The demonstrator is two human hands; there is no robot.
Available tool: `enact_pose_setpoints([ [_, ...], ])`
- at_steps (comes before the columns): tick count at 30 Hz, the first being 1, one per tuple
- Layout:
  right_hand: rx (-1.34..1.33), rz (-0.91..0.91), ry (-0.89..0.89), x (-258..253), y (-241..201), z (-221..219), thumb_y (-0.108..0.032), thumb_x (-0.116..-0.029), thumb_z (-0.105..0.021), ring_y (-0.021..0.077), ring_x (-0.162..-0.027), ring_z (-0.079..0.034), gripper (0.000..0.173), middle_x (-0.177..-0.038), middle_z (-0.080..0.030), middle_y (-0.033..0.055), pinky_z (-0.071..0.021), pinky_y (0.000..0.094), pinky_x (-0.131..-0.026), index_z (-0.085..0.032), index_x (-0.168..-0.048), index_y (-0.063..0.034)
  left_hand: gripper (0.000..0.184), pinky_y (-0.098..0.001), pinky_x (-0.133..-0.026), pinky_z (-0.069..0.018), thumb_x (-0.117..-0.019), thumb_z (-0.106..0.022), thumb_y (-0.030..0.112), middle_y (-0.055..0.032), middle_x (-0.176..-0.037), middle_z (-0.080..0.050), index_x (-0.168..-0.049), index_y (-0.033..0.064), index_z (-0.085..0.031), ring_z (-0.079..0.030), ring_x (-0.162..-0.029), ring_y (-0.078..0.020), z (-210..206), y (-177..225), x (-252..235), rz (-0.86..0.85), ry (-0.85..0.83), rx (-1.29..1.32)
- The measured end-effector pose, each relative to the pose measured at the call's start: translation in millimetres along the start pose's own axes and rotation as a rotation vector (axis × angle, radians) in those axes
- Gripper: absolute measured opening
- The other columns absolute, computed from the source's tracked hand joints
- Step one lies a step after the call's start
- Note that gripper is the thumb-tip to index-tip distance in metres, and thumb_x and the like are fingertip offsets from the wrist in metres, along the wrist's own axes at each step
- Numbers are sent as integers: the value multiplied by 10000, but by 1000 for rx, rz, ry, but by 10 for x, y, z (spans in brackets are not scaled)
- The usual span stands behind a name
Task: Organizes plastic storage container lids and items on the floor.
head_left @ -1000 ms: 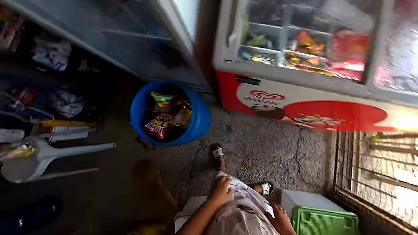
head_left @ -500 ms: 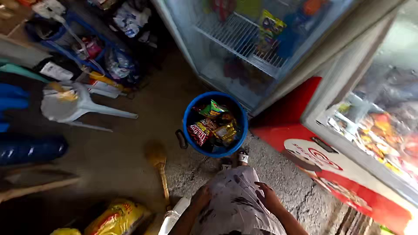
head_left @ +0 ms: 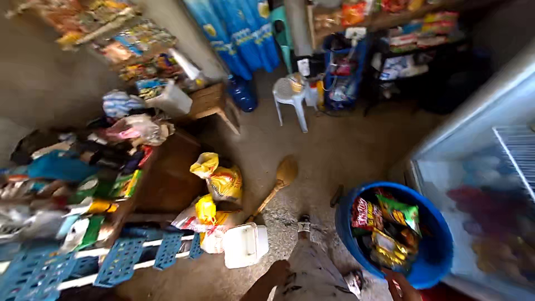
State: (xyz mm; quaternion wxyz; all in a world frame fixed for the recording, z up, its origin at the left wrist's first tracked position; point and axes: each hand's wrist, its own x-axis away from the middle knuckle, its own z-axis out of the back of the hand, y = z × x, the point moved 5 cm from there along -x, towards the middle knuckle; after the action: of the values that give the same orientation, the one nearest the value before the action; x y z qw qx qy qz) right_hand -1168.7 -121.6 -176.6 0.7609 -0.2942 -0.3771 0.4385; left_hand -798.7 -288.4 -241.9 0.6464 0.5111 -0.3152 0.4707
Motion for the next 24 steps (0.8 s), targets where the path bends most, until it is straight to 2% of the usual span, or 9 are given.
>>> enact_pose_setpoints([
  [4, 1, 116, -99, -753, -772, -188, -40, -1012, -516, 392, -1166, -662, 319, -1243, -672, 279, -508, 516, -1056, -652, -1273, 84, 432, -611, -1104, -402, -1019, -611, 258, -291, -1326, -614, -1324, -47, -610, -565, -1281, -438, 154, -539, 58, 78, 1, 109],
  [7, 49, 120, -239, -1266, -1209, -549, -79, -1038, -503, 375, -1152, -672, 329, -1249, -673, 272, -511, 507, -1049, -647, -1296, 68, 433, -605, -1125, -381, -1060, -538, 295, -275, -1360, -605, -1348, -22, -606, -547, -1315, -427, 367, -988, -22, 78, -32, 180],
  [9, 108, 65, -350, -1610, -1403, -815, -123, -1049, -508, 356, -1168, -665, 352, -1271, -665, 258, -509, 490, -1057, -626, -1334, 47, 430, -595, -1125, -388, -1062, -533, 290, -270, -1358, -608, -1357, -15, -601, -555, -1311, -419, 687, -1298, -143, 68, -3, 235],
  [12, 155, -4, -505, -1986, -1790, -1185, -102, -1047, -516, 396, -1186, -646, 364, -1314, -629, 292, -493, 505, -1066, -602, -1369, 42, 420, -586, -1131, -389, -1059, -547, 250, -287, -1355, -603, -1365, -35, -587, -552, -1311, -428, 1372, -1649, -84, 111, 147, 360],
  [14, 231, 11, -632, -2297, -2001, -1422, -83, -1037, -535, 410, -1215, -632, 362, -1350, -612, 288, -478, 519, -1085, -604, -1375, 31, 413, -568, -1135, -394, -1061, -538, 236, -278, -1351, -608, -1373, -31, -583, -560, -1306, -416, 1902, -1847, 6, 130, 297, 462],
  [16, 300, 81, -698, -2643, -1954, -1660, -85, -1018, -580, 408, -1204, -644, 357, -1349, -625, 268, -490, 527, -1070, -630, -1359, 10, 405, -551, -1136, -403, -1068, -526, 231, -266, -1357, -609, -1378, -24, -580, -569, -1300, -403, 2331, -2043, 65, 153, 412, 578],
  [19, 344, 138, -661, -3189, -1884, -1835, -125, -996, -632, 386, -1101, -695, 360, -1318, -649, 252, -545, 517, -998, -654, -1334, -4, 410, -533, -1107, -439, -1086, -494, 222, -268, -1374, -594, -1405, -30, -547, -595, -1265, -396, 2806, -2209, 70, 210, 537, 813],
  [22, 363, 12, -737, -3623, -2149, -1758, -142, -1017, -614, 385, -1185, -657, 396, -1354, -627, 255, -497, 517, -1062, -607, -1386, 2, 403, -516, -1031, -484, -1098, -457, 177, -276, -1374, -585, -1432, -44, -502, -624, -1196, -390, 3063, -2127, -54, 232, 609, 1127],
  [24, 404, 9, -761, -3855, -2434, -1630, -132, -1031, -569, 417, -1211, -636, 394, -1321, -631, 298, -482, 524, -1076, -591, -1374, 61, 400, -519, -1018, -484, -1095, -463, 165, -289, -1367, -580, -1431, -50, -495, -615, -1190, -403, 3174, -1944, -194, 220, 570, 1245],
])
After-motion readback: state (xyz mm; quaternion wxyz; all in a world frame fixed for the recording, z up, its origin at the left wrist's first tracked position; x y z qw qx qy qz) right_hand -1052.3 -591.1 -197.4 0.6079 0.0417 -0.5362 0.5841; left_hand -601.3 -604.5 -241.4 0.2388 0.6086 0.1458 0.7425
